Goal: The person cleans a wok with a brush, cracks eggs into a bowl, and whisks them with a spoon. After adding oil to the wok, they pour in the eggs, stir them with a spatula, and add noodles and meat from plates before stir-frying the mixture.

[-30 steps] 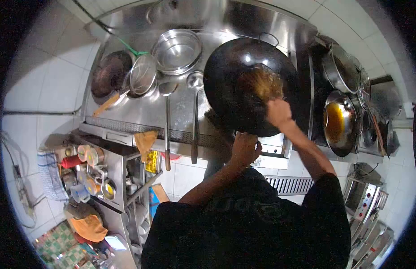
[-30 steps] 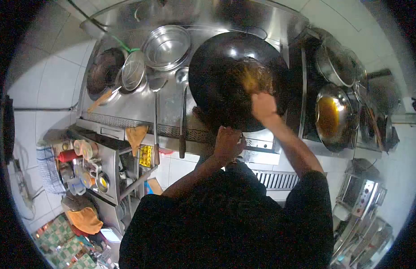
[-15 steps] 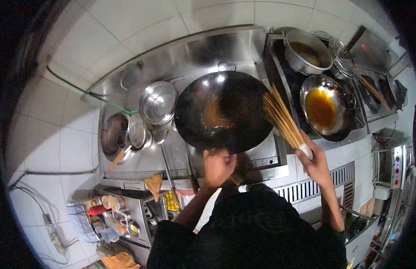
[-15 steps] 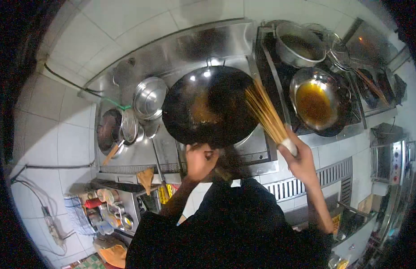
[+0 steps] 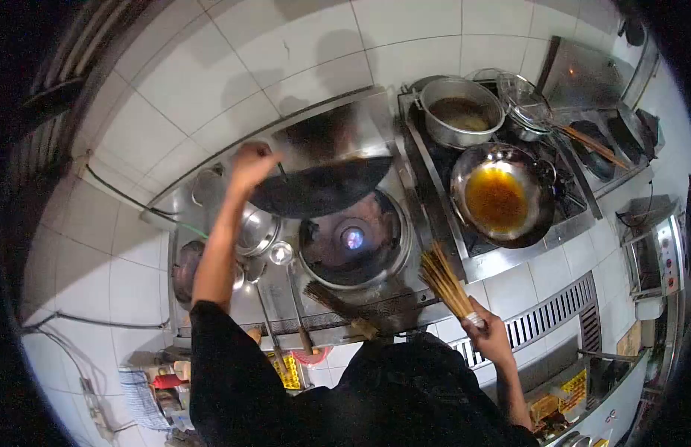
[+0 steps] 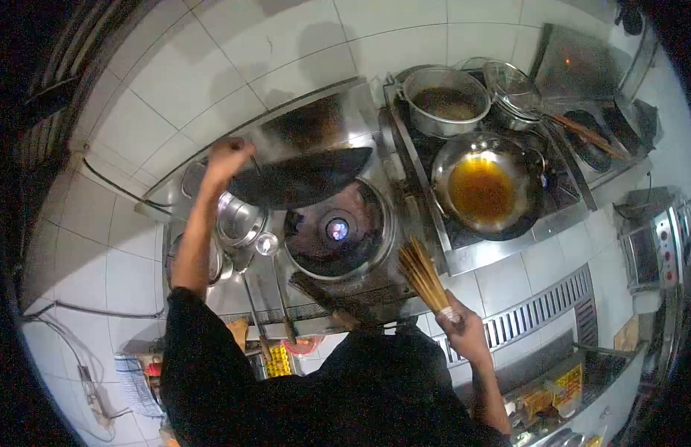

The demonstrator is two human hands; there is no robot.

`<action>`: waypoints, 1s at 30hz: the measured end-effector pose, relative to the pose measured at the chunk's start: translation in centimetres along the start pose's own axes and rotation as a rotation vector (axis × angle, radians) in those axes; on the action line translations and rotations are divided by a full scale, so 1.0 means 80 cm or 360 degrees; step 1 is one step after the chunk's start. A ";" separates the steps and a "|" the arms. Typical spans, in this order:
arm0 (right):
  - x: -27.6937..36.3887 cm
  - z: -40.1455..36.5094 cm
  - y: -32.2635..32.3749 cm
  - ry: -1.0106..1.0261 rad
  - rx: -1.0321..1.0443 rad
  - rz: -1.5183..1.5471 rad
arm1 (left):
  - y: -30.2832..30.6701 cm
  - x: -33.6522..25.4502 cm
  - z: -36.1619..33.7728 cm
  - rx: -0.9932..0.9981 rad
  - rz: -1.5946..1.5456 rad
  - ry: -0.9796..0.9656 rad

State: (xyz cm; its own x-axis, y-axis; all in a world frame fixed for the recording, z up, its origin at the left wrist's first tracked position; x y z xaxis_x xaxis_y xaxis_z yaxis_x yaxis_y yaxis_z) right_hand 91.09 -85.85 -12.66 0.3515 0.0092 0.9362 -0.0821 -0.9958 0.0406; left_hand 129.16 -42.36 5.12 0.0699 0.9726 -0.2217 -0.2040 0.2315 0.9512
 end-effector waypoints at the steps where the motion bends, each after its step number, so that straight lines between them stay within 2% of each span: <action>1: -0.013 0.003 0.004 -0.0006 -0.0011 0.0006 | 0.002 0.003 0.027 -0.0091 0.0098 -0.0014; 2: -0.017 0.002 0.005 0.0057 -0.0007 -0.0121 | -0.011 0.025 0.063 0.0048 -0.0155 -0.0037; 3: -0.019 0.002 0.005 0.0126 -0.0009 -0.0243 | 0.017 -0.001 0.067 0.0218 -0.0201 0.0064; 5: -0.027 -0.002 0.007 0.0104 -0.0027 -0.0235 | -0.003 0.032 0.143 0.0295 -0.0060 -0.0060; 6: -0.030 -0.001 0.008 0.0108 0.0004 -0.0190 | 0.003 0.016 0.146 0.0300 -0.0060 -0.0076; 8: -0.033 -0.001 0.013 0.0054 0.0060 -0.0164 | 0.030 -0.016 0.142 0.0224 -0.0008 0.0163; 12: -0.042 0.000 0.016 0.0175 0.0067 -0.0078 | 0.035 -0.018 0.133 0.0165 -0.0054 0.0201; 13: -0.053 0.003 0.018 0.0244 0.0072 -0.0095 | 0.026 -0.017 0.119 0.0198 0.0029 0.0114; 15: -0.049 0.004 0.017 0.0159 0.0079 -0.0133 | 0.003 -0.009 0.092 0.0266 0.0189 -0.0063; 16: -0.049 0.006 0.016 0.0186 0.0084 -0.0202 | -0.031 0.018 0.088 0.0271 0.0193 -0.0052; 17: -0.046 0.010 0.014 0.0220 0.0088 -0.0269 | -0.078 0.059 0.088 0.0172 0.0038 -0.0083; 18: -0.037 0.012 0.013 0.0106 0.0114 -0.0454 | -0.102 0.083 0.083 0.0071 -0.0122 -0.0112; 21: -0.037 0.025 -0.001 0.0196 0.0023 -0.0460 | -0.054 0.010 -0.012 0.0204 -0.0087 0.0082; 22: -0.047 0.036 -0.004 0.0213 0.0056 -0.0630 | -0.072 0.026 -0.029 0.0213 -0.0316 -0.0021; 24: -0.064 0.047 -0.010 0.0205 0.0082 -0.0707 | -0.052 -0.026 -0.098 0.0077 -0.0185 0.0053; 26: -0.091 0.062 -0.016 0.0247 0.0106 -0.0793 | -0.058 -0.046 -0.154 0.0030 0.0006 -0.0054; 27: -0.094 0.062 -0.018 0.0254 0.0135 -0.0800 | -0.084 -0.036 -0.179 -0.0006 -0.0212 -0.0048; 28: -0.097 0.062 -0.020 0.0212 0.0132 -0.0883 | -0.097 -0.047 -0.207 -0.0071 -0.0142 -0.0013; 29: -0.100 0.061 -0.021 0.0173 0.0130 -0.0969 | -0.111 -0.053 -0.233 0.0006 -0.0193 0.0079; 30: -0.110 0.060 -0.019 0.0185 0.0136 -0.0945 | -0.127 -0.060 -0.257 -0.0246 -0.0106 -0.0128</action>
State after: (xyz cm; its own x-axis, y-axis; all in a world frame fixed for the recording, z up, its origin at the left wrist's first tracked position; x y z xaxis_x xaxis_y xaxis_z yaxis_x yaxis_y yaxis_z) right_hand 92.59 -84.83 -22.62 0.2096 0.5701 0.7944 0.1733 -0.8212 0.5437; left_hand 110.79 -48.92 -7.89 0.1646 0.9517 -0.2593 -0.3432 0.3017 0.8895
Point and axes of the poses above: each hand's wrist, its own z-axis towards the middle knuckle, its own y-axis out of the back of the hand, x = y × z, the point moved 2 cm from there along z, towards the middle knuckle, and after that the axes turned 11 degrees about z, right-handed, at the moved point
